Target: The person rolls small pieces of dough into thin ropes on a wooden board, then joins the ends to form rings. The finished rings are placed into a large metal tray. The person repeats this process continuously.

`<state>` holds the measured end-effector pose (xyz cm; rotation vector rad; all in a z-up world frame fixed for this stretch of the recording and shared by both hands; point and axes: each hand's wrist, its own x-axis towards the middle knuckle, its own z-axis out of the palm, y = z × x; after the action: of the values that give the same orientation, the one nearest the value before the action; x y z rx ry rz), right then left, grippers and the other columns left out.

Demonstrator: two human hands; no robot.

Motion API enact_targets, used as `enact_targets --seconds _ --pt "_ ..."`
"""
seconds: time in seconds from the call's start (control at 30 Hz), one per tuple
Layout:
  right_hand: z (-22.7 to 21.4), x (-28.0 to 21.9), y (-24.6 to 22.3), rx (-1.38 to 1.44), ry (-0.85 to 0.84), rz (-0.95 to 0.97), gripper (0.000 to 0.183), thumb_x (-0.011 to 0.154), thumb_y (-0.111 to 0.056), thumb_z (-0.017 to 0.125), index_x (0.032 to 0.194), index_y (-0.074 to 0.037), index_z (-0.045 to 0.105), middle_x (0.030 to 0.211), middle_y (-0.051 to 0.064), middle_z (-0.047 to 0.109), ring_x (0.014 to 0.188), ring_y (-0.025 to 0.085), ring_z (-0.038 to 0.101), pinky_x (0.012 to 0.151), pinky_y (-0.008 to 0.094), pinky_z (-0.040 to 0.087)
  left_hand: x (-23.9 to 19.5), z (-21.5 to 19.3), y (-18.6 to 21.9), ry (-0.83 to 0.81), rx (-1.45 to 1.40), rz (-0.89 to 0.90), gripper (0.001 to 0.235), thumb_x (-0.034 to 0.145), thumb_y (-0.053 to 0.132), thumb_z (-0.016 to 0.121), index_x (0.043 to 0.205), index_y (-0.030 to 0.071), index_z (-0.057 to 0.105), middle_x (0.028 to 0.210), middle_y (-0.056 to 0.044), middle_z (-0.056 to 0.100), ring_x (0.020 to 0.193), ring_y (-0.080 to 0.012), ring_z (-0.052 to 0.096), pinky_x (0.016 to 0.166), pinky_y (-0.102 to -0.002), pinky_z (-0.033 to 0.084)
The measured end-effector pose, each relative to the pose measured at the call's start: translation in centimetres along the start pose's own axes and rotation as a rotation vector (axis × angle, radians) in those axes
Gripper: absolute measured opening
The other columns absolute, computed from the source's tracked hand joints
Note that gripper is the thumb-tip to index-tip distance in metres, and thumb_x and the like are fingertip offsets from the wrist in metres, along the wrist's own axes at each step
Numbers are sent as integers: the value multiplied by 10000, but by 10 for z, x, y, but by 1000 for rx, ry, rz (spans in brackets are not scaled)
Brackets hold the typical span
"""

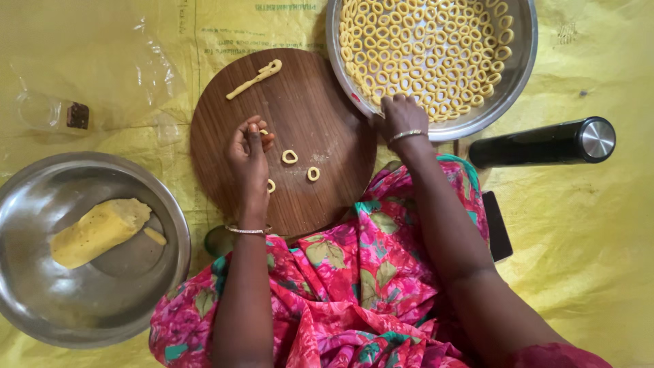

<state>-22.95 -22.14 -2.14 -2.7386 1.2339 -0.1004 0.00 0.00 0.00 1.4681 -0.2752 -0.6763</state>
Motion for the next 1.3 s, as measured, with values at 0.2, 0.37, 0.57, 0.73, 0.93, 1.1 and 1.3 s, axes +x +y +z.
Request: enact_targets --seconds 0.2,0.37,0.57,0.73,0.93,1.1,1.3 --pt "28 -7 -12 -220 4 16 160 930 -228 683 990 -79 686 958 142 711 884 326 720 675 450 588 0 -3 -5 -1 14 -6 270 1077 235 569 1221 33 673 1067 -29 707 862 -96 703 788 -253 608" --pt "44 18 -17 -184 -29 -27 151 942 -216 660 987 -74 680 917 159 711 843 339 712 694 450 571 9 -5 -19 15 -37 31 260 1075 225 584 1219 30 678 1073 -35 714 839 -92 696 783 -253 624" --pt "41 31 -62 114 290 -149 179 935 -166 642 1061 -40 660 993 170 675 896 361 680 755 466 538 11 -6 -28 36 -31 70 263 1072 232 585 1200 27 687 1046 -35 726 810 -87 701 738 -244 602" --pt "50 -5 -142 583 -165 -218 123 928 -209 681 1030 -145 704 1048 102 662 860 349 666 724 464 526 13 -4 -28 47 -56 68 258 1077 231 589 1189 21 688 1039 -35 722 804 -88 694 737 -246 603" --pt "37 -5 -149 554 -70 -581 154 831 -174 710 984 -195 723 989 80 635 972 317 660 795 422 543 7 -1 -16 34 -41 29 259 1066 231 584 1201 33 681 1052 -29 718 828 -85 694 756 -245 594" --pt "37 -4 -146 636 -132 -406 206 855 -144 761 1048 -123 693 1044 108 659 935 327 685 729 425 540 4 1 -16 32 -8 3 267 1067 236 595 1210 28 679 1068 -29 711 882 -79 676 801 -241 598" --pt "36 15 -129 1315 -342 -34 175 986 -145 730 1113 -30 693 965 55 757 815 126 704 727 289 567 -1 2 -26 -67 46 -38 242 1049 169 633 1228 11 674 1078 -47 704 933 -76 671 842 -240 578"
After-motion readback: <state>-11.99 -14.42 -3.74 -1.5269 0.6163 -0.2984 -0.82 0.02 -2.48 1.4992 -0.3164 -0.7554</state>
